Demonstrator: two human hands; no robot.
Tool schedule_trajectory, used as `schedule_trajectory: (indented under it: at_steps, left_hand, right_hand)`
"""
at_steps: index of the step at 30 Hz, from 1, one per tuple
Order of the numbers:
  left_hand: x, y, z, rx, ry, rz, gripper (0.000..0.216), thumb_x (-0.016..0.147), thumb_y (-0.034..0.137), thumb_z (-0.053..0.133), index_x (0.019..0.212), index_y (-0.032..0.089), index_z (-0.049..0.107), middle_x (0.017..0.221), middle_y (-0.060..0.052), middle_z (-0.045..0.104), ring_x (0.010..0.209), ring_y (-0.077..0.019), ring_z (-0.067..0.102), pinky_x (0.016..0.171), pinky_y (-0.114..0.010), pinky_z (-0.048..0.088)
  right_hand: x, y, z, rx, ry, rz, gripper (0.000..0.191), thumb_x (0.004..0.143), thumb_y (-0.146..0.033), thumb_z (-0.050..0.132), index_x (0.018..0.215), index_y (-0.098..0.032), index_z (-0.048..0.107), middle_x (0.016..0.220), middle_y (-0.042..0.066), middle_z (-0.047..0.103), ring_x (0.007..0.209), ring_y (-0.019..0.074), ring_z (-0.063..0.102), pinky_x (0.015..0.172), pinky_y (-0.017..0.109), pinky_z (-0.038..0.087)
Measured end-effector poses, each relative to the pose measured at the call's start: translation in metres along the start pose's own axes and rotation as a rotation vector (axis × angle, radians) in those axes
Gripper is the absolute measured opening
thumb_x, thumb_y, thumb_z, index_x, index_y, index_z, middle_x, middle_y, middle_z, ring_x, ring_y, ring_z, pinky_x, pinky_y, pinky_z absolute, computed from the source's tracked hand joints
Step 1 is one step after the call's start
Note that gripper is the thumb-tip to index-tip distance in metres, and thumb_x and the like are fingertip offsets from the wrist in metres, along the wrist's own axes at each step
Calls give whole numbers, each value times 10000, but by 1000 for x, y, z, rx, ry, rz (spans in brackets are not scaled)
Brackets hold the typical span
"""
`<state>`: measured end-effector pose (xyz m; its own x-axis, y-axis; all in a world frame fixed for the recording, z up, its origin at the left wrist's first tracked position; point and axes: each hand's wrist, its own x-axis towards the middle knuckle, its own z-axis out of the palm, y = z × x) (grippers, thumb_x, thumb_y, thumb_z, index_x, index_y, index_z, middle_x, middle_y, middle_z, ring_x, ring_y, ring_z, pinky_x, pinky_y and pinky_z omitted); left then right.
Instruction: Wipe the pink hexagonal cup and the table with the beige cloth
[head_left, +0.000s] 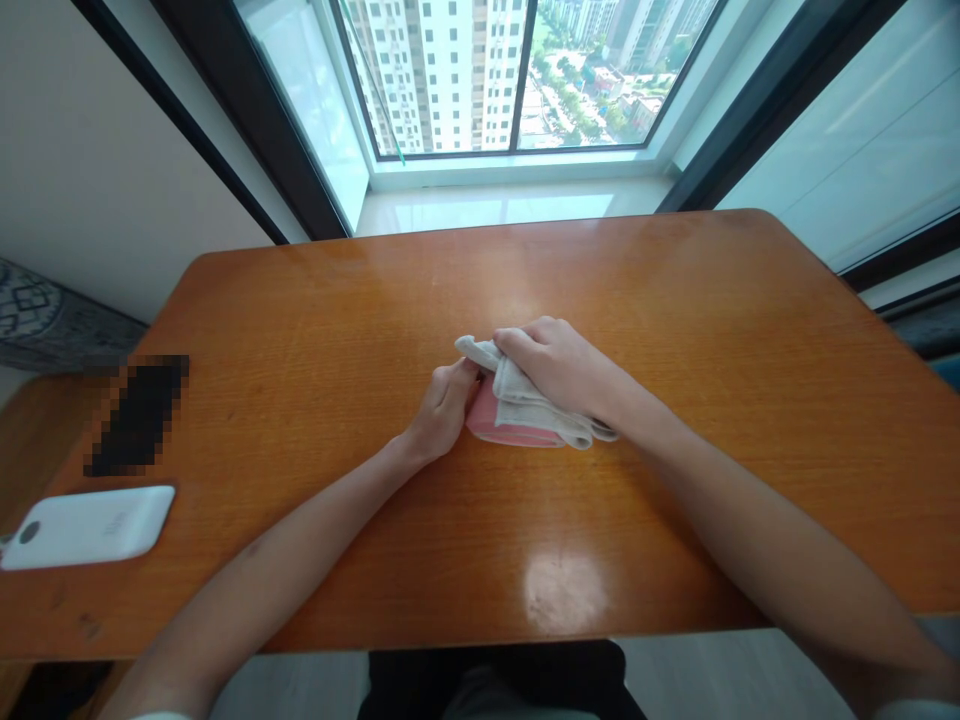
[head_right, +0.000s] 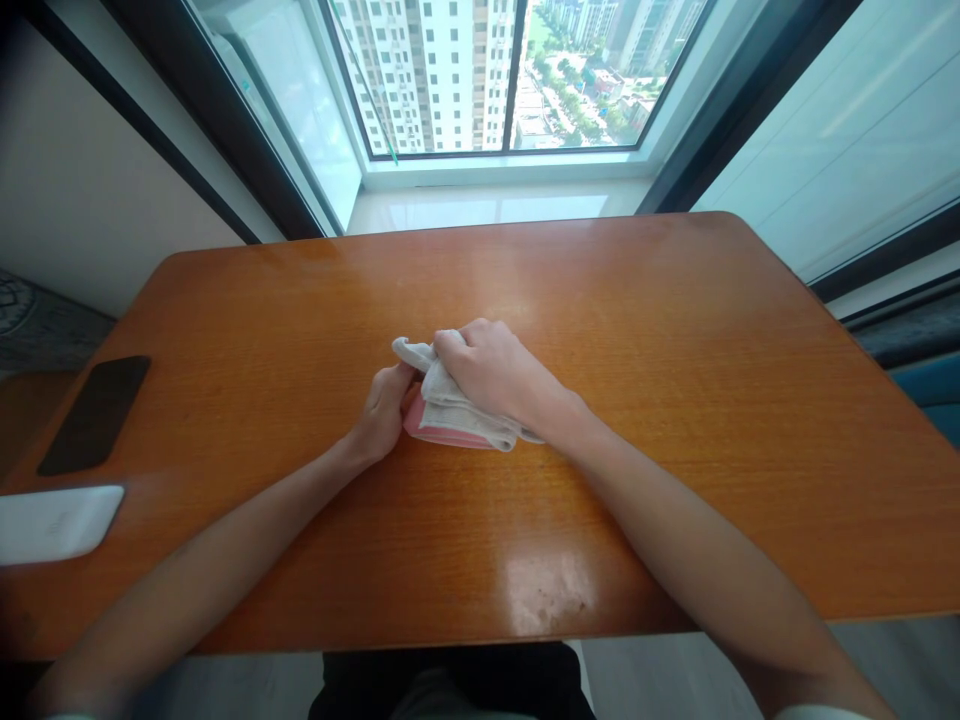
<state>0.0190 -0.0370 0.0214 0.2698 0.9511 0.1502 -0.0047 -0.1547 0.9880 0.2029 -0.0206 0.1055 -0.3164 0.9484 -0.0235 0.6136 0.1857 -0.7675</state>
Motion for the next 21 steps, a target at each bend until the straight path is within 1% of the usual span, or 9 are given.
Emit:
schedule_trajectory:
  at_steps: [2, 5, 7, 10, 12, 13, 14, 16, 21]
  left_hand:
    - [-2, 0, 0, 39, -23, 31, 710, 1064, 822, 471, 745, 194, 560, 732, -10, 614, 690, -148, 483, 656, -292, 442]
    - [-4, -1, 0, 84, -35, 60, 730, 1087, 829, 415, 743, 199, 554, 703, -8, 576, 682, -151, 462, 626, -296, 404]
    - [-5, -1, 1, 106, -21, 55, 748, 1097, 835, 375, 726, 207, 541, 671, -4, 529, 670, -156, 442, 603, -304, 364]
    - [-6, 2, 1, 114, 22, 26, 726, 1113, 810, 375, 700, 224, 488, 637, 15, 449, 634, -151, 387, 587, -314, 315]
    - [-6, 3, 1, 102, 33, 12, 694, 1130, 771, 386, 702, 230, 460, 637, 23, 424, 621, -149, 368, 594, -317, 312]
    - [-6, 4, 1, 96, 27, 9, 683, 1136, 756, 390, 704, 230, 455, 639, 23, 421, 622, -150, 367, 602, -317, 317]
    - [-5, 4, 1, 88, 23, 8, 675, 1138, 745, 394, 704, 230, 451, 644, 22, 422, 627, -151, 372, 611, -316, 326]
    - [-3, 2, 0, 69, 36, 9, 668, 1132, 737, 407, 700, 230, 443, 662, 15, 439, 653, -155, 392, 633, -313, 352]
    - [-1, -3, -2, 63, 69, -27, 628, 1093, 720, 447, 725, 214, 506, 687, 5, 508, 668, -152, 404, 634, -316, 369]
  right_hand:
    - [-2, -5, -1, -82, 1, -20, 430, 1014, -323, 501, 606, -233, 398, 569, -17, 382, 583, 150, 324, 622, 397, 190]
    - [-2, -2, 0, 24, 24, 34, 463, 1037, -398, 481, 607, -234, 427, 581, -18, 400, 609, 152, 385, 629, 379, 230]
    - [1, 8, 4, 229, 34, 65, 475, 1029, -490, 509, 630, -233, 490, 618, -19, 458, 651, 157, 429, 640, 354, 285]
    - [4, 31, 15, 650, 59, 90, 416, 937, -572, 620, 700, -234, 573, 706, -16, 546, 698, 163, 456, 692, 328, 395]
    - [6, 43, 24, 860, 155, 129, 372, 865, -574, 663, 713, -248, 570, 715, -15, 536, 713, 172, 467, 722, 329, 439]
    - [6, 47, 28, 904, 193, 139, 360, 842, -570, 672, 711, -254, 562, 709, -16, 524, 714, 175, 465, 724, 331, 446]
    - [6, 50, 30, 912, 226, 143, 356, 829, -567, 672, 703, -259, 546, 697, -19, 506, 711, 176, 457, 717, 332, 444]
    - [7, 48, 29, 839, 223, 129, 368, 831, -562, 659, 680, -262, 510, 668, -28, 476, 689, 169, 426, 685, 328, 419]
    - [4, 22, 11, 413, 63, 100, 465, 990, -527, 535, 633, -251, 424, 615, -42, 401, 618, 137, 351, 611, 342, 273]
